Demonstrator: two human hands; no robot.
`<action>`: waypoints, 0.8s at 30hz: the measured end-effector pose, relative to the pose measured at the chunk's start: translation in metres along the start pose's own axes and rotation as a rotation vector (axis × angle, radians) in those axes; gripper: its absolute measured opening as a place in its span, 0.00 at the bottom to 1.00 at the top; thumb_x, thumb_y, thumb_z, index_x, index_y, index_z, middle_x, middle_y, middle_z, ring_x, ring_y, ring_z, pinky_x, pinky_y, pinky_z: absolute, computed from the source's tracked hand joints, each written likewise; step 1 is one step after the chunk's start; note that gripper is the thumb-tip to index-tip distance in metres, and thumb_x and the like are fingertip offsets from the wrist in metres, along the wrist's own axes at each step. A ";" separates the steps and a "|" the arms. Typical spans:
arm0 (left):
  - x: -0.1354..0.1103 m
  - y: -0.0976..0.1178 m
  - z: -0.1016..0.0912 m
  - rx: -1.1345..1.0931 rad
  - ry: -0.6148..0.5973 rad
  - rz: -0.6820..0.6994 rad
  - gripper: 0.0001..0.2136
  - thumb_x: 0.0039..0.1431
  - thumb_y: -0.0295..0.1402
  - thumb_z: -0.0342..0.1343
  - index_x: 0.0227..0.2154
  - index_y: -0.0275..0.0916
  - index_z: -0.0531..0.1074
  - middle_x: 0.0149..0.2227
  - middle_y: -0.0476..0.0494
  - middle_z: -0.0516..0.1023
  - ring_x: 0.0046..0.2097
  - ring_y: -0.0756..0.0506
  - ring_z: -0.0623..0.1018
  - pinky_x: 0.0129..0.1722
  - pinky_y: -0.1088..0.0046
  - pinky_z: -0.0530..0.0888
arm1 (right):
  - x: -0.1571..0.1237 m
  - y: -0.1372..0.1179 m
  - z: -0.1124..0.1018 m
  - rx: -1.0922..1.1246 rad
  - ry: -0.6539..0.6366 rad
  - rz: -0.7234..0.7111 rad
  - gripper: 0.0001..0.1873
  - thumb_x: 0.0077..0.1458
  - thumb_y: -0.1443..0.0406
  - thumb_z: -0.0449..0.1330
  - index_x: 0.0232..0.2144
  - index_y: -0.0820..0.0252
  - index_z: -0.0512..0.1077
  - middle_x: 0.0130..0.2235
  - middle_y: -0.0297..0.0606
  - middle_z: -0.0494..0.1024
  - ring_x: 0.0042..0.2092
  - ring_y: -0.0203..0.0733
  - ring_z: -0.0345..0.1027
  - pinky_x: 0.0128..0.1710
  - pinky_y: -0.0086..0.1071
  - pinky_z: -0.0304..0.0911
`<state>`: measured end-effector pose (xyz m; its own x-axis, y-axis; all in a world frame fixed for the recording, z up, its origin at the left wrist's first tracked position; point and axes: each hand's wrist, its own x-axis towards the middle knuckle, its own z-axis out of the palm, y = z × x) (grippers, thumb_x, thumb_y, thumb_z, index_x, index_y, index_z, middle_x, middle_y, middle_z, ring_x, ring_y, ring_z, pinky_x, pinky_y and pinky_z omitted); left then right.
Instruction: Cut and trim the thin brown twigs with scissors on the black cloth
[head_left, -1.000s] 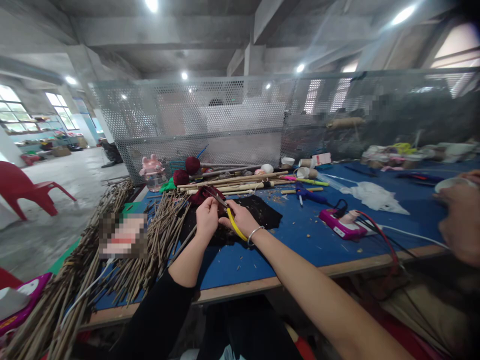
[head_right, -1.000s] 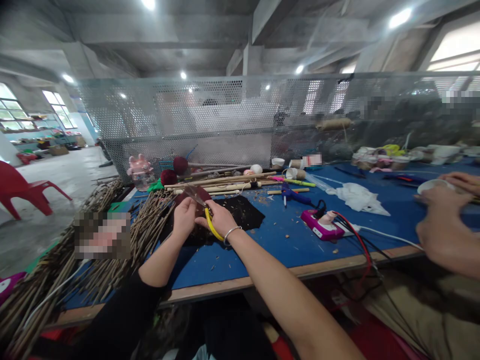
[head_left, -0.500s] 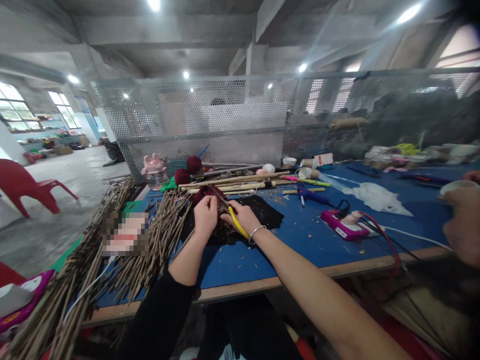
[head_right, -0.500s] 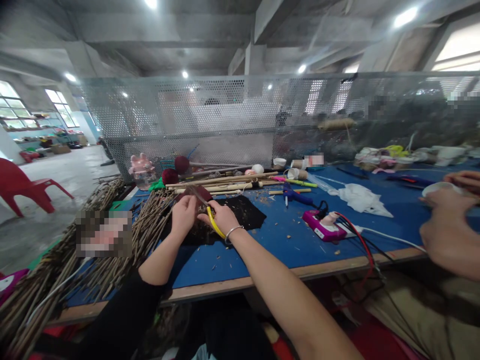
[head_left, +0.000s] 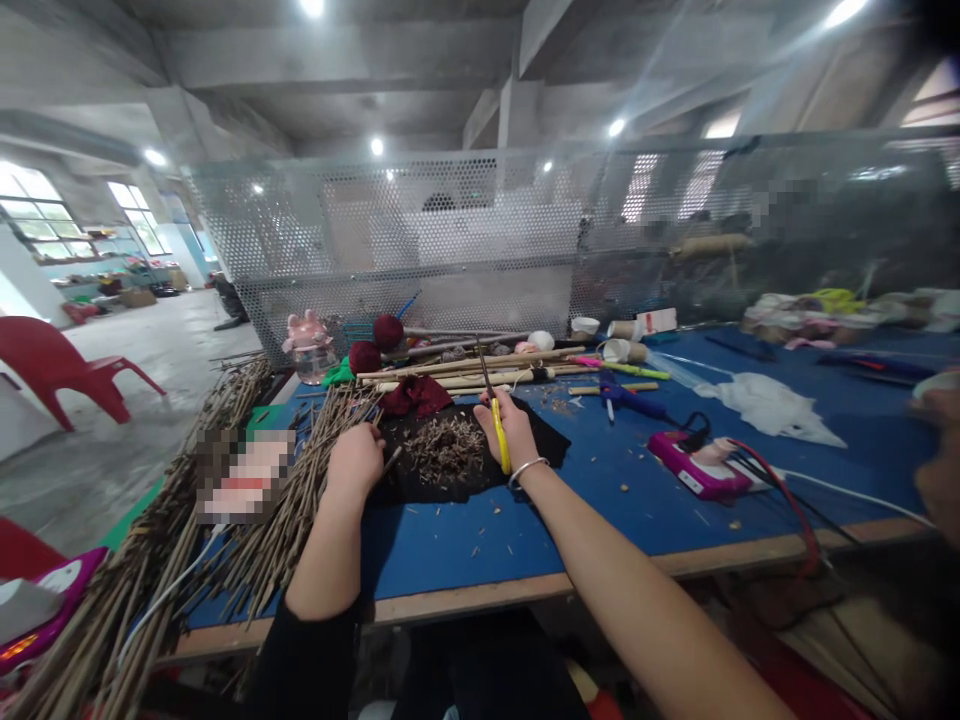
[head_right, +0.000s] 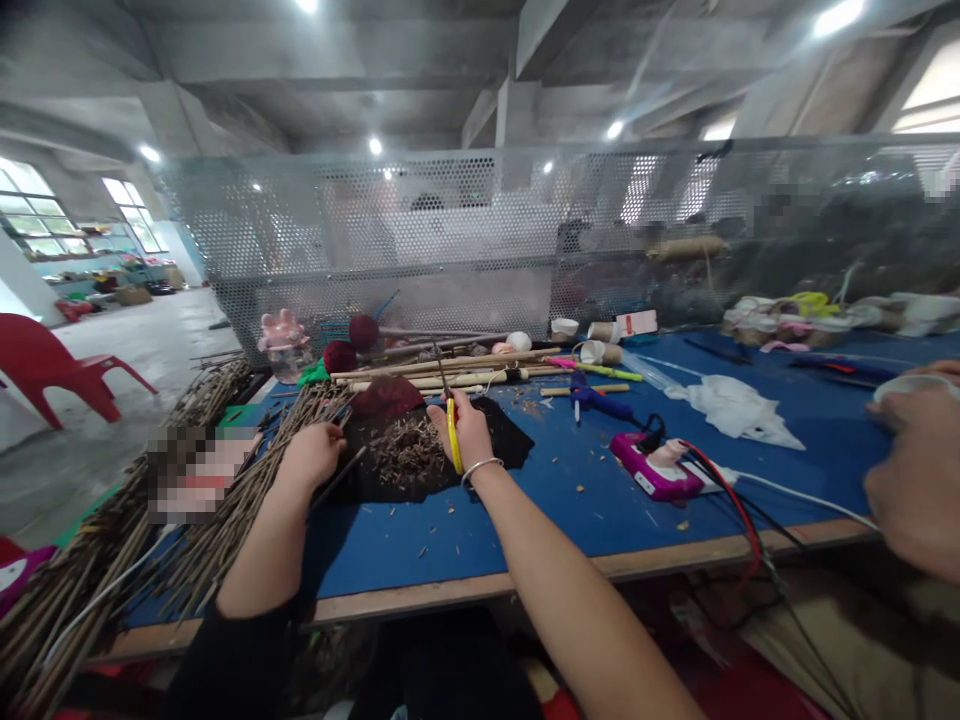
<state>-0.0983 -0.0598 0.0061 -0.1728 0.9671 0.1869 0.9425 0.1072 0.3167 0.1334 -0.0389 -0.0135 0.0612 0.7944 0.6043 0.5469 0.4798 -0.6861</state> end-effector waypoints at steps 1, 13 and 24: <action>-0.009 -0.002 0.000 0.051 -0.052 0.023 0.09 0.52 0.31 0.52 0.34 0.37 0.74 0.37 0.35 0.78 0.42 0.39 0.76 0.41 0.67 0.69 | -0.001 -0.001 0.001 0.003 -0.018 0.002 0.19 0.53 0.51 0.52 0.36 0.62 0.67 0.23 0.33 0.70 0.23 0.35 0.61 0.25 0.26 0.56; -0.033 -0.019 0.001 -0.102 -0.029 0.018 0.15 0.57 0.28 0.45 0.46 0.37 0.70 0.43 0.38 0.76 0.45 0.44 0.75 0.44 0.72 0.67 | -0.009 -0.014 0.006 0.070 -0.188 0.004 0.19 0.53 0.52 0.52 0.38 0.61 0.65 0.22 0.32 0.67 0.21 0.34 0.59 0.23 0.26 0.54; -0.019 -0.027 -0.010 0.104 -0.086 -0.038 0.15 0.55 0.30 0.49 0.45 0.33 0.71 0.42 0.32 0.76 0.45 0.40 0.75 0.44 0.69 0.68 | -0.011 -0.013 0.008 0.091 -0.225 -0.016 0.19 0.53 0.51 0.52 0.38 0.61 0.65 0.20 0.30 0.66 0.21 0.33 0.58 0.23 0.25 0.54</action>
<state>-0.1238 -0.0832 0.0036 -0.1884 0.9775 0.0948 0.9611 0.1637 0.2227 0.1194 -0.0511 -0.0146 -0.1399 0.8447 0.5167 0.4683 0.5162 -0.7171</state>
